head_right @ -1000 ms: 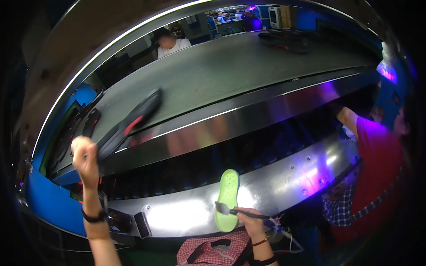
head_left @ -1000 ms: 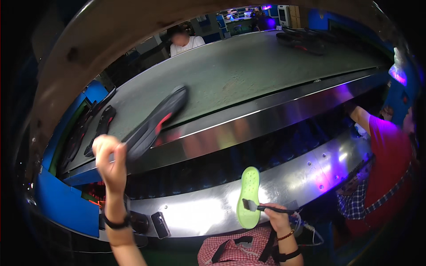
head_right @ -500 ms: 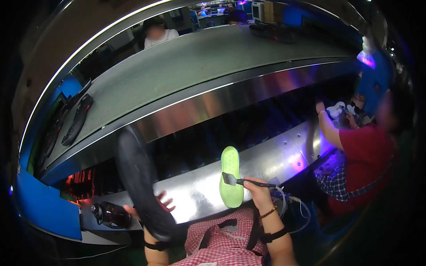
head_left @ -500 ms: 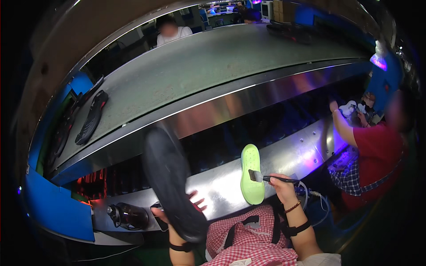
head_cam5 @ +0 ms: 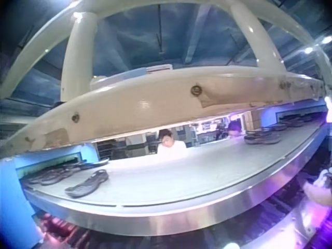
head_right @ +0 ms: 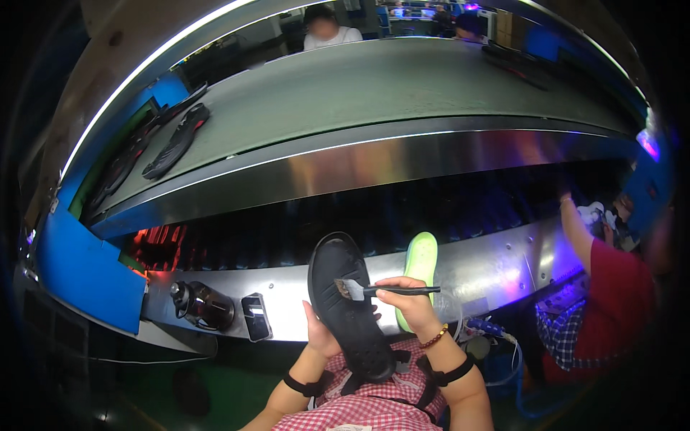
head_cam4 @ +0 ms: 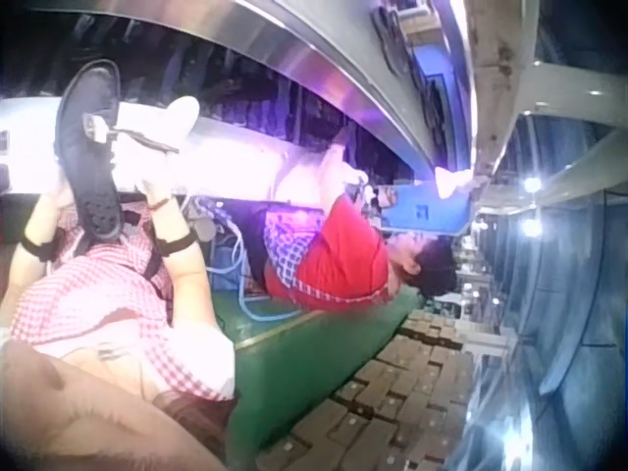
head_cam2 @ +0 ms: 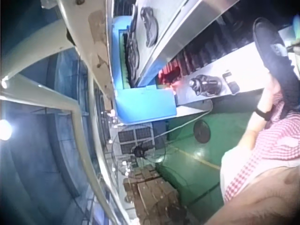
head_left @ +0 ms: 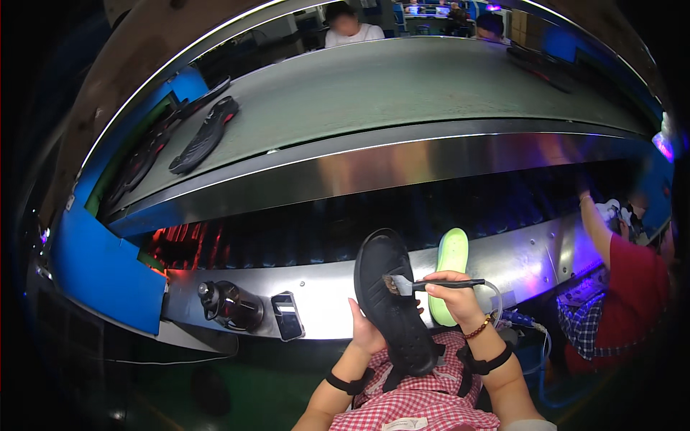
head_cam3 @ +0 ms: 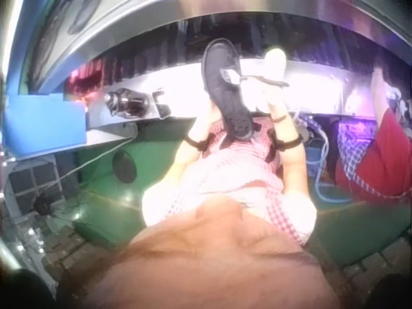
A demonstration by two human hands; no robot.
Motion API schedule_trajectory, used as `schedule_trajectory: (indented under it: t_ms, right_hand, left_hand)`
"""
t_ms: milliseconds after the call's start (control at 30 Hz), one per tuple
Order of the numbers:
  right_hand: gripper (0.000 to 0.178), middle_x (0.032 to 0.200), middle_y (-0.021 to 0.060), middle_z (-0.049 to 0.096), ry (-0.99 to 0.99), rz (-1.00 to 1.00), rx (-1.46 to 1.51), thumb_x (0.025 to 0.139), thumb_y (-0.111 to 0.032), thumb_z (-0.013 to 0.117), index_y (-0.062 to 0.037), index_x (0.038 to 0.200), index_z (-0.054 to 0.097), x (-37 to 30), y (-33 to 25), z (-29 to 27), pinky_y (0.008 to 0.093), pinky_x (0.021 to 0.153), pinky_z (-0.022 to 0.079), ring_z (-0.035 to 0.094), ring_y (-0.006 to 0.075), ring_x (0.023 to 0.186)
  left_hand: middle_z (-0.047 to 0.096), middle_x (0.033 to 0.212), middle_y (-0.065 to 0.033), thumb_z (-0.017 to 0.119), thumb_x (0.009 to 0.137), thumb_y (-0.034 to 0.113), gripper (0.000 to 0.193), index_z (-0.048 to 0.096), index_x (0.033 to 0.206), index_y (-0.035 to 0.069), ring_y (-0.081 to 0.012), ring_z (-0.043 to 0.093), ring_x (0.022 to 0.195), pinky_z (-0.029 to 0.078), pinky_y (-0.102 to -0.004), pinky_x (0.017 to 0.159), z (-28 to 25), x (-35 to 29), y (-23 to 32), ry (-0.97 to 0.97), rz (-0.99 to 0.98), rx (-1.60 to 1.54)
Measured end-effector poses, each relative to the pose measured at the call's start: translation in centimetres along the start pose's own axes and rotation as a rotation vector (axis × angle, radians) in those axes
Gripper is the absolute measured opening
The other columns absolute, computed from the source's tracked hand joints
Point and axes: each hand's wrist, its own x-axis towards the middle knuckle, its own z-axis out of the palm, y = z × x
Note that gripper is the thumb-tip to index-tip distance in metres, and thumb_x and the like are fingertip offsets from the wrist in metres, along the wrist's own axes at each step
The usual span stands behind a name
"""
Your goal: Applying adhesive to the underside of shoe soles using a brush.
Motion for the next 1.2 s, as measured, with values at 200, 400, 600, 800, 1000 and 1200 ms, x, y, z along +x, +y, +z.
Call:
schedule_trajectory:
  t_ms: [200,400,600,800,1000,1200]
  right_hand:
    - [0.021,0.099,0.0104,0.070,-0.050,-0.054,-0.128,0.083,0.001,0.066,0.0026,0.104,0.067,2.0,-2.2,3.1,0.0274,0.084,0.052,0.065,0.0136,0.091]
    - [0.020,0.099,0.0117,0.071,-0.088,-0.299,-0.525,0.082,-0.006,0.070,-0.0006,0.101,0.070,2.5,-2.4,6.0,0.0265,0.081,0.052,0.067,0.0151,0.090]
    - [0.020,0.097,0.0167,0.070,-0.283,-0.597,-0.865,0.076,-0.007,0.070,-0.0024,0.096,0.071,-1.1,-0.9,5.9,0.0356,0.084,0.054,0.069,0.0299,0.093]
    - [0.021,0.098,0.0129,0.072,-0.608,-0.149,-0.717,0.077,-0.008,0.071,-0.0022,0.097,0.072,-5.2,-3.0,2.8,0.0312,0.085,0.053,0.069,0.0228,0.092]
    - [0.021,0.097,0.0138,0.071,-0.244,-0.346,-0.482,0.078,-0.003,0.074,0.0009,0.099,0.071,-1.2,-7.2,4.3,0.0307,0.080,0.054,0.068,0.0205,0.089]
    - [0.019,0.097,0.0151,0.071,-0.601,-0.537,-0.525,0.077,-0.001,0.072,0.0007,0.097,0.071,-1.4,-6.7,5.8,0.0335,0.084,0.053,0.069,0.0260,0.091]
  left_hand:
    - [0.038,0.146,-0.0171,0.006,0.083,0.081,0.100,0.023,0.149,0.008,-0.0384,0.045,0.128,0.035,-0.0533,0.109,1.9,0.2,-0.2,0.003,0.072,-0.088]
    - [0.038,0.147,-0.0133,0.012,0.089,0.075,0.089,0.026,0.149,0.010,-0.0303,0.041,0.133,0.032,-0.0453,0.112,1.4,0.8,-1.4,0.221,0.195,0.006]
    - [0.050,0.135,-0.0116,0.017,0.091,0.072,0.083,0.039,0.141,0.010,-0.0274,0.050,0.122,0.038,-0.0424,0.106,0.9,1.3,0.4,0.383,0.331,0.094]
    - [0.052,0.134,-0.0191,0.009,0.080,0.084,0.104,0.035,0.144,0.006,-0.0361,0.051,0.121,0.039,-0.0496,0.106,0.5,-0.7,3.8,0.121,0.187,0.070]
    - [0.039,0.146,-0.0172,0.011,0.081,0.084,0.103,0.029,0.148,0.008,-0.0347,0.044,0.130,0.036,-0.0499,0.109,3.2,0.2,0.1,-0.129,0.167,-0.393]
    - [0.043,0.143,-0.0155,0.016,0.086,0.079,0.094,0.033,0.146,0.009,-0.0310,0.045,0.129,0.036,-0.0454,0.110,3.4,0.2,0.4,-0.097,0.247,-0.465]
